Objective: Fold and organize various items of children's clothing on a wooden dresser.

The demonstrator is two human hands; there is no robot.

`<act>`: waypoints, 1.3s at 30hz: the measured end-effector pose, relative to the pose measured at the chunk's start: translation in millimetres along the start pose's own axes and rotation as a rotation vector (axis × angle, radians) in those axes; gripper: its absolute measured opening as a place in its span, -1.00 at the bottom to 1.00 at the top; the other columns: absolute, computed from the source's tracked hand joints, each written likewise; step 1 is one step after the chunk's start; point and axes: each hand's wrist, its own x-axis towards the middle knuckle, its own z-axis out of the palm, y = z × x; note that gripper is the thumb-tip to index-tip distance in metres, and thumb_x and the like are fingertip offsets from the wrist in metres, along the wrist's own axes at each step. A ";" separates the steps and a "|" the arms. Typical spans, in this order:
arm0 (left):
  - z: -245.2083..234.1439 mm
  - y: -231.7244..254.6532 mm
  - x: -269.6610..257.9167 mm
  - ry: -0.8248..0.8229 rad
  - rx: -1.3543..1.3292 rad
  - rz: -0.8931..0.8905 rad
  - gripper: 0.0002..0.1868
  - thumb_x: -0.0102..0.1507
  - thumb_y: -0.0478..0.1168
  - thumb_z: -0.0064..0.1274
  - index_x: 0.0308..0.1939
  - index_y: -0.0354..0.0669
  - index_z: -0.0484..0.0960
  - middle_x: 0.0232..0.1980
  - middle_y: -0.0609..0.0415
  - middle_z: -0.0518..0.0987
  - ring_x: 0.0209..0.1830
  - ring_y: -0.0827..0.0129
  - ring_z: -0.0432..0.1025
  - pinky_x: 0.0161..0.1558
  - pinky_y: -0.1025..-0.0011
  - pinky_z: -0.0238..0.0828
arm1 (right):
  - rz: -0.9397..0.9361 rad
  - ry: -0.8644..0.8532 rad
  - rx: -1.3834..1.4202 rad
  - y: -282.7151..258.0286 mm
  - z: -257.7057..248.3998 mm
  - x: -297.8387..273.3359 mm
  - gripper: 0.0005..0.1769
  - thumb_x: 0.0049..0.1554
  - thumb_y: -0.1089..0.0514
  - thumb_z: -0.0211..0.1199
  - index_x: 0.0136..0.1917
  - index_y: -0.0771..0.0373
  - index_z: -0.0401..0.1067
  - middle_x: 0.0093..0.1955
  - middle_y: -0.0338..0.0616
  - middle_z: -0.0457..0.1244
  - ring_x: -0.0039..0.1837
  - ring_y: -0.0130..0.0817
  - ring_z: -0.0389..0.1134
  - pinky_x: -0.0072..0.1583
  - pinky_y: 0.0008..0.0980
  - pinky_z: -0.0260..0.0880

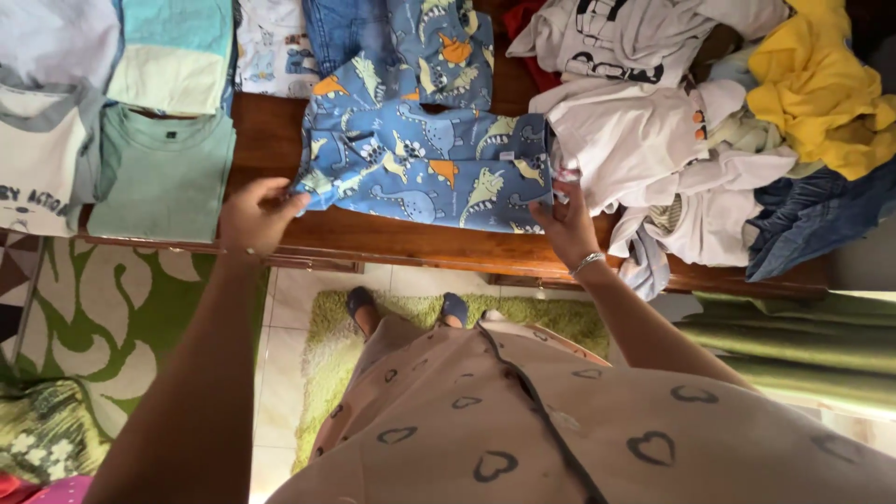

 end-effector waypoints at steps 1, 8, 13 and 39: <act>4.5 -3.3 0.8 0.020 0.008 0.051 -0.48 0.21 -0.02 0.37 0.11 -0.28 0.66 -0.07 -0.07 0.69 -0.14 0.36 0.58 -0.08 0.42 0.49 | -0.016 0.035 0.004 0.6 3.3 -1.3 -0.42 0.22 0.22 0.33 0.40 0.28 0.13 0.16 -0.03 0.40 0.20 -0.40 0.43 0.16 -0.44 0.45; -1.5 -63.3 27.5 -0.109 -0.047 0.119 -0.64 0.26 -0.28 0.23 0.11 -0.29 0.57 -0.11 -0.06 0.69 -0.18 0.35 0.56 -0.13 0.40 0.47 | -0.085 0.196 -0.312 -33.1 7.7 -24.5 -0.32 0.21 0.30 0.21 0.47 0.14 -0.05 -0.05 -0.02 0.45 -0.01 -0.37 0.51 0.03 -0.42 0.47; -9.8 -23.8 18.3 -0.158 0.101 0.166 -0.68 0.27 -0.23 0.25 0.06 -0.20 0.56 -0.21 -0.08 0.68 -0.25 0.26 0.57 -0.17 0.37 0.45 | -0.128 0.200 -0.495 -42.7 23.8 -46.0 -0.28 0.13 0.28 0.32 0.44 0.10 0.01 -0.14 0.03 0.43 -0.06 -0.18 0.49 0.00 -0.28 0.41; 17.1 34.0 124.9 0.049 0.290 0.253 -0.74 0.35 -0.08 0.28 -0.20 -0.17 0.60 -0.21 -0.07 0.61 -0.16 0.04 0.51 -0.10 0.15 0.40 | -0.249 0.605 -0.964 -98.1 95.6 -0.8 -0.56 0.04 0.21 0.30 0.22 0.15 0.40 0.32 -0.02 0.25 0.40 -0.01 0.20 0.35 0.04 0.11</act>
